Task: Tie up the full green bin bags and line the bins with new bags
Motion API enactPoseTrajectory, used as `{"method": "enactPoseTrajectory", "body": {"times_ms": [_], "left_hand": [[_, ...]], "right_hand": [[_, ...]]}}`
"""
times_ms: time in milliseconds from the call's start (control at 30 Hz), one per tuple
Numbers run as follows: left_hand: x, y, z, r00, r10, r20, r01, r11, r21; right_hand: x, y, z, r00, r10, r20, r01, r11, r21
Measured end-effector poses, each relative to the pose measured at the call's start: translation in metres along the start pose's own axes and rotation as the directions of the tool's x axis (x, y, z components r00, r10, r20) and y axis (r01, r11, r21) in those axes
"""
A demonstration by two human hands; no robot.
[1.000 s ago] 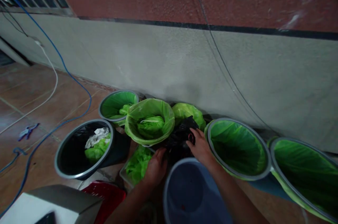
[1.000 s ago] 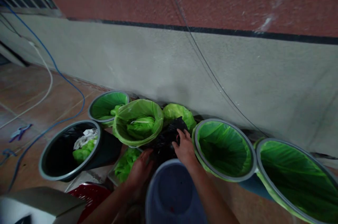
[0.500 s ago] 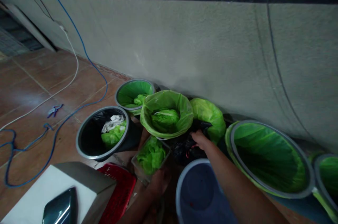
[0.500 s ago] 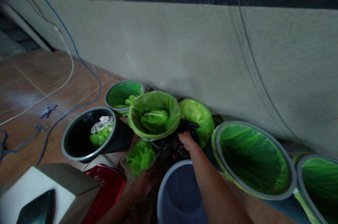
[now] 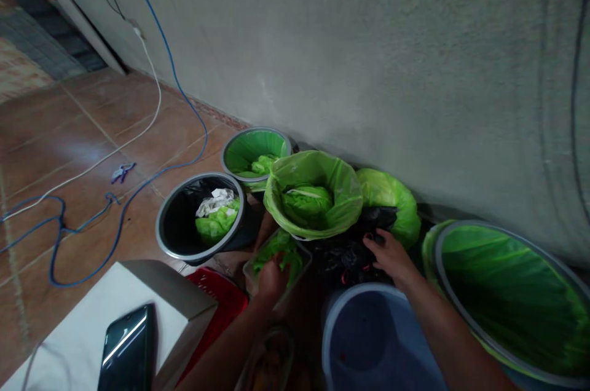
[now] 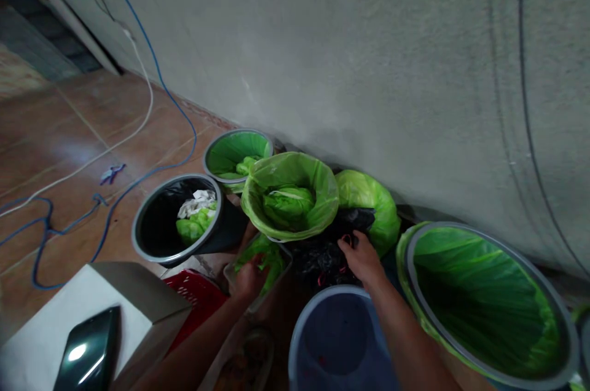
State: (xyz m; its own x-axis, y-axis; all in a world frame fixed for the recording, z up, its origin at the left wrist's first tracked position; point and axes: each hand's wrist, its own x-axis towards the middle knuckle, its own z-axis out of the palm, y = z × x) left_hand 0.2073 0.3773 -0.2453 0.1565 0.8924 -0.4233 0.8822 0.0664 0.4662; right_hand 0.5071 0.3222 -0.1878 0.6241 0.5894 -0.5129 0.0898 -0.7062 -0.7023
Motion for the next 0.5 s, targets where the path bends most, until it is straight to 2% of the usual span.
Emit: {"method": "enactPoseTrajectory", "body": {"times_ms": [67, 133, 167, 200, 267, 333, 367, 433, 500], "left_hand": [[0.011, 0.010, 0.006, 0.995, 0.096, 0.009, -0.097, 0.994, 0.058], [0.019, 0.018, 0.011, 0.992, 0.125, 0.009, -0.125, 0.987, 0.098], [0.021, 0.020, 0.011, 0.993, 0.115, 0.005, -0.115, 0.988, 0.104], [0.022, 0.021, 0.011, 0.995, 0.103, 0.000, -0.103, 0.989, 0.105], [0.018, 0.016, 0.006, 0.995, 0.089, -0.040, -0.087, 0.994, 0.067], [0.008, 0.004, -0.001, 0.989, 0.099, -0.108, -0.104, 0.994, -0.044], [0.001, -0.002, -0.005, 0.983, 0.106, -0.148, -0.124, 0.985, -0.118], [-0.012, -0.014, -0.013, 0.968, 0.123, -0.218, -0.176, 0.953, -0.246], [-0.023, -0.022, -0.019, 0.958, 0.138, -0.249, -0.214, 0.927, -0.307]], "right_hand": [[-0.032, 0.004, -0.001, 0.990, -0.117, -0.081, 0.119, 0.993, 0.014], [-0.071, 0.004, 0.008, 0.968, -0.218, -0.126, 0.221, 0.975, 0.008], [-0.090, 0.003, 0.016, 0.961, -0.258, -0.097, 0.256, 0.966, -0.025], [-0.108, 0.000, 0.025, 0.953, -0.302, -0.020, 0.301, 0.953, -0.033], [-0.135, -0.010, 0.049, 0.902, -0.386, 0.194, 0.402, 0.914, -0.050], [-0.145, -0.021, 0.075, 0.840, -0.418, 0.347, 0.496, 0.850, -0.176], [-0.145, -0.026, 0.089, 0.825, -0.410, 0.388, 0.525, 0.810, -0.261], [-0.136, -0.035, 0.116, 0.821, -0.362, 0.441, 0.546, 0.724, -0.421], [-0.122, -0.040, 0.140, 0.835, -0.295, 0.464, 0.530, 0.654, -0.539]]}}
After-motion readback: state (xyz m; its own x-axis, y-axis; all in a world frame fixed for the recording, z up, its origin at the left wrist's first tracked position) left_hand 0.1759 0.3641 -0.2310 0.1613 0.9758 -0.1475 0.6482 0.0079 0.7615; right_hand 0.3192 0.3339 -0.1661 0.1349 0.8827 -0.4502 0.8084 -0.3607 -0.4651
